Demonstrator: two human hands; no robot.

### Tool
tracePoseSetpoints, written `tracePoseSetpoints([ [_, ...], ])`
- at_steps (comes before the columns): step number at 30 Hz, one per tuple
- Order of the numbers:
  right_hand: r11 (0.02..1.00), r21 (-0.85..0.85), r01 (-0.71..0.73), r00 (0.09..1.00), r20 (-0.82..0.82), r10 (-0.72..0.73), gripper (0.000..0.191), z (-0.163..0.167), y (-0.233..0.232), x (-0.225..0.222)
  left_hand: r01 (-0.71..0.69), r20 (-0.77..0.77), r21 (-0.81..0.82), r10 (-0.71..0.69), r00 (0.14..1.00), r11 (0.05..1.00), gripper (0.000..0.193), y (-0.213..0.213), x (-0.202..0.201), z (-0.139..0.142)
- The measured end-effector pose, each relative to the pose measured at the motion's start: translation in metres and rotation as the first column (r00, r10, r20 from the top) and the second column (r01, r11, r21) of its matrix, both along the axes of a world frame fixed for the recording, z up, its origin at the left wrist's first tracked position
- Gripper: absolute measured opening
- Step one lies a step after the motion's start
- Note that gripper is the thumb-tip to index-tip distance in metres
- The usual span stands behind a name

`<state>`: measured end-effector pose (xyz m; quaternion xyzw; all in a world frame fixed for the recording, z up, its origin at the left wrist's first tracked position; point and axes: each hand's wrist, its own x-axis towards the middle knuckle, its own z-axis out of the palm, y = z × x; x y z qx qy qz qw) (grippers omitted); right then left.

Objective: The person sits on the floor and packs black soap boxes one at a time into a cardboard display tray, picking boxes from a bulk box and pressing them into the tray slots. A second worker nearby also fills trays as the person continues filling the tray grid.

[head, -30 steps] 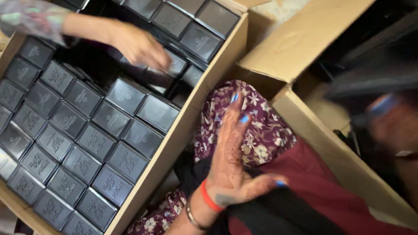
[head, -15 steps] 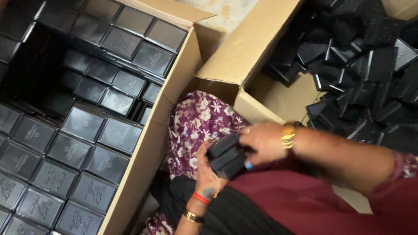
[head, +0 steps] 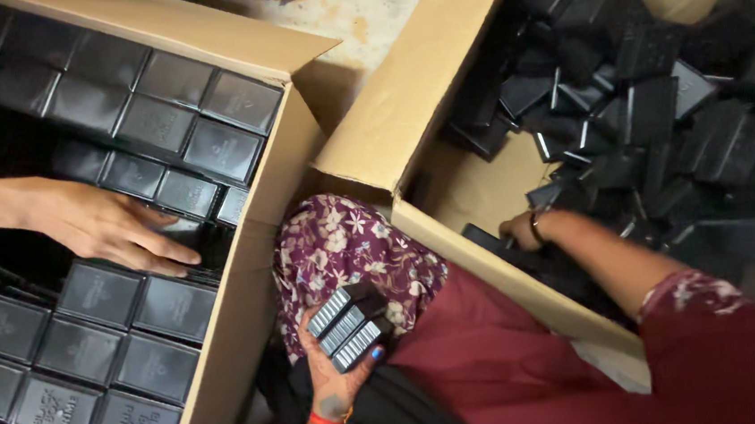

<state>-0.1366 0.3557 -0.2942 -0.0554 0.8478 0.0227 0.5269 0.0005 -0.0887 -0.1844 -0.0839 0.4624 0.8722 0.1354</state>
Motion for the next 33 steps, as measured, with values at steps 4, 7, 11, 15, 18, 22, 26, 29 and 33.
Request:
tracePoseSetpoints([
  [4, 0.990, -0.109, -0.094, 0.995, -0.052, 0.088, 0.044, -0.001, 0.023, -0.020, -0.082, -0.188, -0.389, 0.008, 0.982, 0.917, 0.106, -0.003, 0.005, 0.000],
  [7, 0.867, -0.496, 0.033, 0.932, -0.299, -0.206, 0.048, 0.011, 0.027, -0.052, -0.087, -0.153, -0.436, 0.021, 0.988, 0.896, 0.104, -0.005, 0.004, -0.002],
  [11, 0.802, -0.508, -0.314, 0.720, -0.678, -0.147, 0.050, 0.019, -0.007, -0.094, -0.096, -0.193, -0.438, 0.010, 0.981, 0.894, 0.103, -0.003, 0.002, -0.002],
  [15, 0.785, -0.489, -0.380, 0.700, -0.707, -0.102, 0.060, 0.011, -0.070, -0.101, -0.064, -0.097, -0.363, 0.030, 0.995, 0.930, 0.106, 0.002, 0.002, -0.001],
  [18, 0.843, -0.435, -0.316, 0.754, -0.655, -0.056, 0.064, 0.013, -0.091, -0.091, -0.058, -0.050, -0.298, 0.045, 0.998, 0.953, 0.110, 0.003, 0.005, -0.002],
  [22, 0.889, -0.045, -0.456, 0.629, -0.723, 0.286, 0.041, 0.023, -0.104, -0.078, -0.126, -0.226, -0.496, 0.012, 0.974, 0.859, 0.112, 0.005, 0.005, -0.003],
  [26, 0.861, 0.043, -0.507, 0.395, -0.876, 0.277, 0.044, 0.023, -0.116, -0.075, -0.054, -0.055, -0.179, 0.044, 0.997, 0.982, 0.113, 0.012, -0.005, 0.001],
  [29, 0.936, -0.144, -0.320, 0.701, -0.701, 0.132, 0.038, 0.023, -0.102, -0.081, -0.174, 0.487, 0.251, 0.031, 0.873, 0.952, 0.112, 0.012, -0.016, 0.010],
  [33, 0.911, -0.407, -0.063, 0.482, -0.812, -0.329, 0.069, 0.063, -0.051, -0.083, -0.110, -0.180, -0.326, 0.052, 0.982, 0.939, 0.112, 0.004, -0.010, 0.039],
])
